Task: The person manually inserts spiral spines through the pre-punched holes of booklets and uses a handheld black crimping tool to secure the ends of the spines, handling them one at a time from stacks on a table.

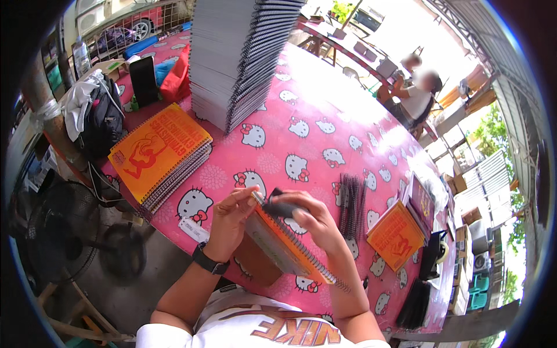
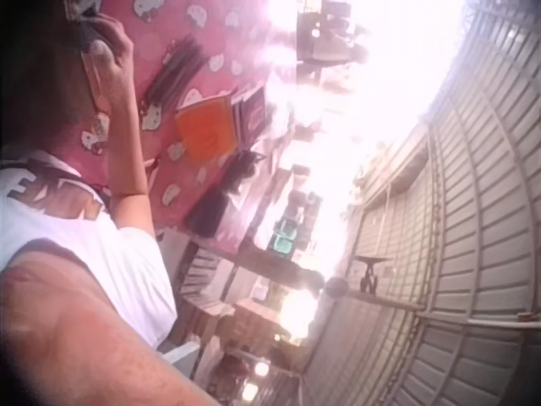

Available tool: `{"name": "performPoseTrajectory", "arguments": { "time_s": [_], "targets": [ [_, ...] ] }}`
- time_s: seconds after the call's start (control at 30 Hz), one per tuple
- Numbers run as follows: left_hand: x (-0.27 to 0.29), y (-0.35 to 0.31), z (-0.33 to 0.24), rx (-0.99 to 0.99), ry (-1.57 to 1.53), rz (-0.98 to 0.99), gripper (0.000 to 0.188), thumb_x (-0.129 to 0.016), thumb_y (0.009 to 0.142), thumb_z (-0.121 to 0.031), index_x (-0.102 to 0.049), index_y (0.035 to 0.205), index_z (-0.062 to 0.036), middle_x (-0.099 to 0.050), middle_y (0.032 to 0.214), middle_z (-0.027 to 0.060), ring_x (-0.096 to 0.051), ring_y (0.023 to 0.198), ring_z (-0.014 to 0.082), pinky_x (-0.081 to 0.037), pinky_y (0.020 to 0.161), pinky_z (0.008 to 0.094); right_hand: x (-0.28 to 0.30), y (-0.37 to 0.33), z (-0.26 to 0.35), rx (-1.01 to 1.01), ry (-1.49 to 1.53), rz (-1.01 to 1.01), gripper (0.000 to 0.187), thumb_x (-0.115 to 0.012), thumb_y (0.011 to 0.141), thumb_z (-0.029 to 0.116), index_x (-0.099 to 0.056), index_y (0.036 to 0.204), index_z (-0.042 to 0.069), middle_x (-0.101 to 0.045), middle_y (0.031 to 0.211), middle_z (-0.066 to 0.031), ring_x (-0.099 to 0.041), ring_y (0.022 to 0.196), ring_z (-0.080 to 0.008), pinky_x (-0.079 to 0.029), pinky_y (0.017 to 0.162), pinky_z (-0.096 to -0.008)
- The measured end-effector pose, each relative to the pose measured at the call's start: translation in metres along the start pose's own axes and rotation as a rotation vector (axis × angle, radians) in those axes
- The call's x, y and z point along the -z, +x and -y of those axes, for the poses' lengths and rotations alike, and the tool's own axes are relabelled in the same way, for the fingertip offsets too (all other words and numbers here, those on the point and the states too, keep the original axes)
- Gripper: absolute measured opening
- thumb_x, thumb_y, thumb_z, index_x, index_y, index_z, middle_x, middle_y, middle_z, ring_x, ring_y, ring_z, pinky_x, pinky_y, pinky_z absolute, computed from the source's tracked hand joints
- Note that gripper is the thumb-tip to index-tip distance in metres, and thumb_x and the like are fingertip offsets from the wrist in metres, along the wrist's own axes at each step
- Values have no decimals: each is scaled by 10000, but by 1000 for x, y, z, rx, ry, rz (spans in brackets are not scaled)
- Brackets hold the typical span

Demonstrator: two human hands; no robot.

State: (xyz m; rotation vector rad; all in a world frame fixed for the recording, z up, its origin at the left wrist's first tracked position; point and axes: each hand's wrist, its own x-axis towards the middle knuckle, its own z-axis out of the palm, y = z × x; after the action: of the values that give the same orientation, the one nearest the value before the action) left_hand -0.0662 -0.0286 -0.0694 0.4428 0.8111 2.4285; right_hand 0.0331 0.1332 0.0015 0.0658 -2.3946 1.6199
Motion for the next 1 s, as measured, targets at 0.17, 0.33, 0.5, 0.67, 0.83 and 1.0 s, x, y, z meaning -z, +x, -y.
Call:
{"name": "performPoseTrajectory", "arguments": {
  "time_s": [0.17, 0.33, 0.5, 0.67, 0.83, 1.0],
  "targets": [
    [6, 2, -6, -20, 118, 3, 237, -594, 850, 31, -640, 1078, -11, -608, 993, 33, -586, 971, 143, -461, 868, 266, -3, 1, 5, -127, 82, -33, 468, -595, 838, 413, -625, 1119, 40, -608, 1094, -148, -517, 1087, -279, -388, 945, -384],
    [-13, 9, -17, 29, 226, 52, 221, -628, 838, 2, -676, 1051, -36, -571, 915, -15, -502, 827, 72, -407, 754, 210, 3, -10, -22, -215, 0, -178, 505, -670, 783, 400, -605, 1132, 42, -565, 1171, -167, -482, 1139, -299, -379, 967, -403],
    [-39, 10, -30, -135, 483, 248, 222, -657, 805, 25, -679, 1020, -25, -605, 925, 21, -550, 856, 95, -424, 752, 222, 31, -62, -58, -252, -801, -147, 612, -722, 734, 450, -564, 1193, 78, -408, 1376, -216, -366, 1249, -380, -343, 1009, -484],
    [-89, -4, -41, -321, 790, 452, 220, -731, 710, 4, -701, 922, -48, -642, 852, 60, -601, 786, 176, -487, 667, 273, 20, -62, 86, 24, -107, -213, 390, -743, 773, 197, -593, 1101, 48, -609, 1075, -138, -591, 956, -231, -498, 790, -342],
    [-113, -14, -44, -406, 842, 554, 187, -741, 684, 11, -694, 851, -58, -662, 796, 45, -614, 796, 182, -492, 674, 282, 6, -73, 99, 126, -305, -481, 245, -779, 743, 146, -606, 876, 36, -594, 781, -49, -550, 672, -110, -453, 591, -247],
    [-112, -15, -47, -341, 738, 704, 176, -754, 687, -1, -690, 841, -56, -681, 820, 43, -621, 814, 193, -488, 676, 279, 7, -75, 102, 257, -342, -402, 189, -736, 776, 146, -588, 822, 38, -577, 793, -65, -557, 702, -198, -462, 587, -322]
  ]
}}
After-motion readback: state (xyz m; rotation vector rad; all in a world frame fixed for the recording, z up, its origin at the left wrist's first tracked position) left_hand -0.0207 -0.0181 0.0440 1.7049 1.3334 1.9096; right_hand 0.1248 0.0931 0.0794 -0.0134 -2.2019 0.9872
